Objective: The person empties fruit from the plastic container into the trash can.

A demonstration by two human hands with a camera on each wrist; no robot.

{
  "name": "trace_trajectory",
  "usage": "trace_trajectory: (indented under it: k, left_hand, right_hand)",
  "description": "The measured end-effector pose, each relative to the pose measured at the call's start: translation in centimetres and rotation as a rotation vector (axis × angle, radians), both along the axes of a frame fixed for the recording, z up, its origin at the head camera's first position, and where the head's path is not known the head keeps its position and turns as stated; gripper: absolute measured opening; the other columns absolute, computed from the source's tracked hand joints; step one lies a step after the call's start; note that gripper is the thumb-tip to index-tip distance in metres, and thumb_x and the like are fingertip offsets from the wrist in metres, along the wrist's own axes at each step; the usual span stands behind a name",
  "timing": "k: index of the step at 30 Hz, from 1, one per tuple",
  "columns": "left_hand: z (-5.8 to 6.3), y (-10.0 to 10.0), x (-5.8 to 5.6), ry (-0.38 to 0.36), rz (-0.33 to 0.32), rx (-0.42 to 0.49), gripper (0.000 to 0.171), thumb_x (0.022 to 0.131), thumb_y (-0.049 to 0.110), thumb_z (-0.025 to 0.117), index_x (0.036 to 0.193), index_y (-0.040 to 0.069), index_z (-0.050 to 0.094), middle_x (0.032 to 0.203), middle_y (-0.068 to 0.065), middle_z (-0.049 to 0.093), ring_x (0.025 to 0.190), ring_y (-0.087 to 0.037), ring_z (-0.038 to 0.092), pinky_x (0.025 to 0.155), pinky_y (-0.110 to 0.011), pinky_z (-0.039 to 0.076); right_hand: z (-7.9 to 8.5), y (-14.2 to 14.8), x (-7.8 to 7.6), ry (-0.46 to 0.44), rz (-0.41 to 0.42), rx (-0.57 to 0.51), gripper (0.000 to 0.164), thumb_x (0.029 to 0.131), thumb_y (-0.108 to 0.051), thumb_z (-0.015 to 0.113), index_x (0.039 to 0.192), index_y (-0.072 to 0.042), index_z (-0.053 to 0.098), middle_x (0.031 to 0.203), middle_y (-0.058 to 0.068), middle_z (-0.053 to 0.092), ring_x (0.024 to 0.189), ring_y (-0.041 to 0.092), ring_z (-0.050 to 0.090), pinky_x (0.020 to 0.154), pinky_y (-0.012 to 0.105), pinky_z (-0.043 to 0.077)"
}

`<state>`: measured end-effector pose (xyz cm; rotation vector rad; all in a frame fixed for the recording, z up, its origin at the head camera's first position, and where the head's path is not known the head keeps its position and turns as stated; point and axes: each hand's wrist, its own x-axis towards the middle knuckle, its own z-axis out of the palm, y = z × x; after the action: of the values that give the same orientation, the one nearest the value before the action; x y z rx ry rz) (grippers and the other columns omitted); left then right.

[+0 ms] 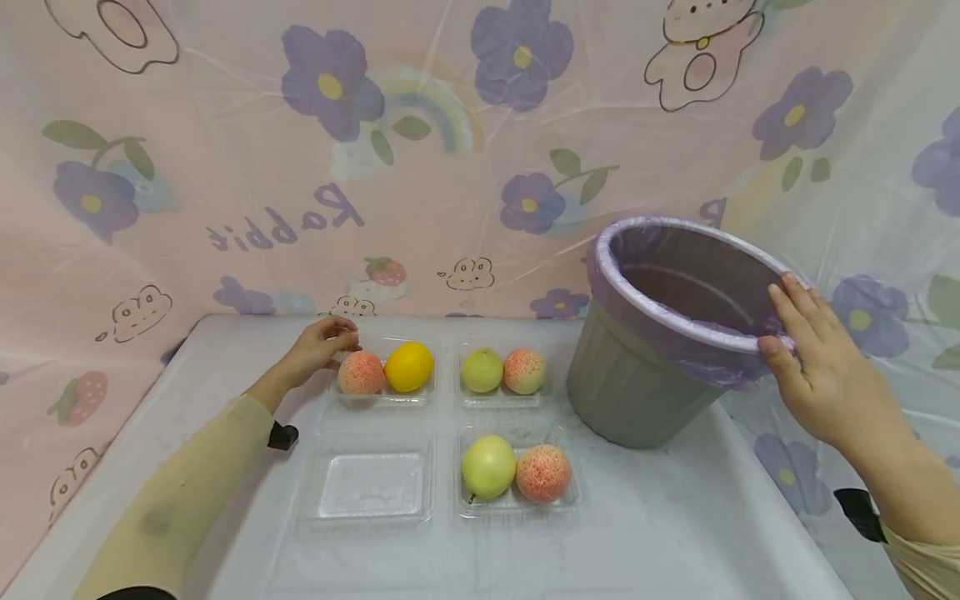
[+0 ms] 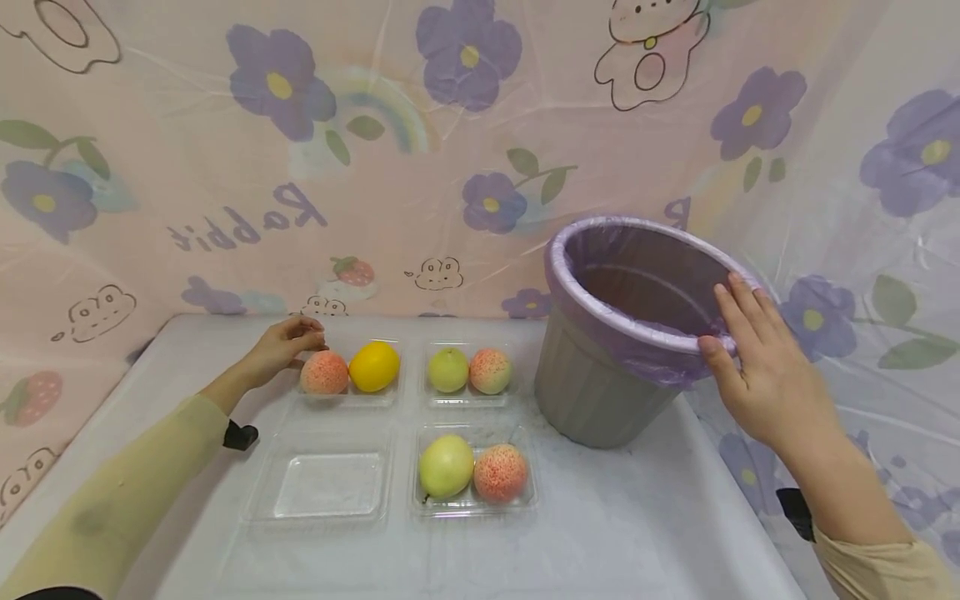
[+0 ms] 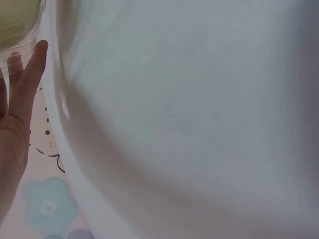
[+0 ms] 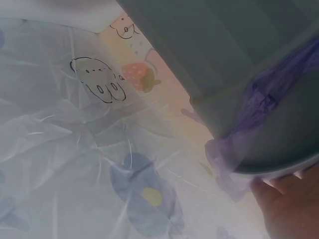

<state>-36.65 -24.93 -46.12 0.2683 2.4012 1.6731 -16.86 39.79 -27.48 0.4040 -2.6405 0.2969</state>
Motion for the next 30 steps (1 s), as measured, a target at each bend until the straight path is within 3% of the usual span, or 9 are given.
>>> trace_trajectory:
  k: [8, 18, 25, 30]
  left_hand:
    - [0.8, 0.1, 0.4, 0.003, 0.010, 0.007, 0.044, 0.109, 0.024, 0.057, 0.142, -0.003, 0.045, 0.131, -0.031, 0.059, 0.095, -0.006, 0.065, 0.072, -0.028, 0.059]
    - [1.8, 0.3, 0.7, 0.096, 0.051, 0.022, 0.036, 0.108, 0.027, 0.057, 0.133, 0.000, 0.052, 0.126, -0.026, 0.061, 0.102, -0.014, 0.066, 0.072, -0.028, 0.061]
    - [3.4, 0.2, 1.3, 0.105, 0.116, 0.033, 0.044, 0.107, 0.031, 0.059, 0.137, 0.000, 0.051, 0.121, -0.015, 0.061, 0.103, -0.012, 0.067, 0.075, -0.024, 0.061]
    - [4.8, 0.3, 1.9, 0.129, 0.167, 0.085, 0.041, 0.106, 0.028, 0.062, 0.134, -0.001, 0.051, 0.111, -0.005, 0.061, 0.099, -0.010, 0.067, 0.073, -0.023, 0.061]
  right_hand:
    - [0.1, -0.1, -0.1, 0.019, 0.006, -0.002, 0.062, 0.113, -0.032, 0.041, 0.164, -0.002, 0.022, 0.174, 0.011, 0.010, 0.159, 0.041, 0.006, 0.129, 0.052, 0.002]
    - [-0.1, 0.1, 0.0, 0.010, 0.000, 0.000, 0.063, 0.113, -0.032, 0.040, 0.164, -0.002, 0.021, 0.174, 0.012, 0.009, 0.159, 0.041, 0.005, 0.129, 0.051, 0.001]
    - [-0.1, 0.0, 0.0, 0.023, 0.008, -0.003, 0.062, 0.113, -0.032, 0.039, 0.164, 0.000, 0.022, 0.174, 0.014, 0.010, 0.159, 0.042, 0.005, 0.129, 0.050, 0.001]
    - [0.0, -0.1, 0.0, 0.030, 0.017, -0.003, 0.062, 0.114, -0.032, 0.038, 0.163, 0.002, 0.023, 0.173, 0.016, 0.011, 0.158, 0.043, 0.006, 0.129, 0.050, 0.001]
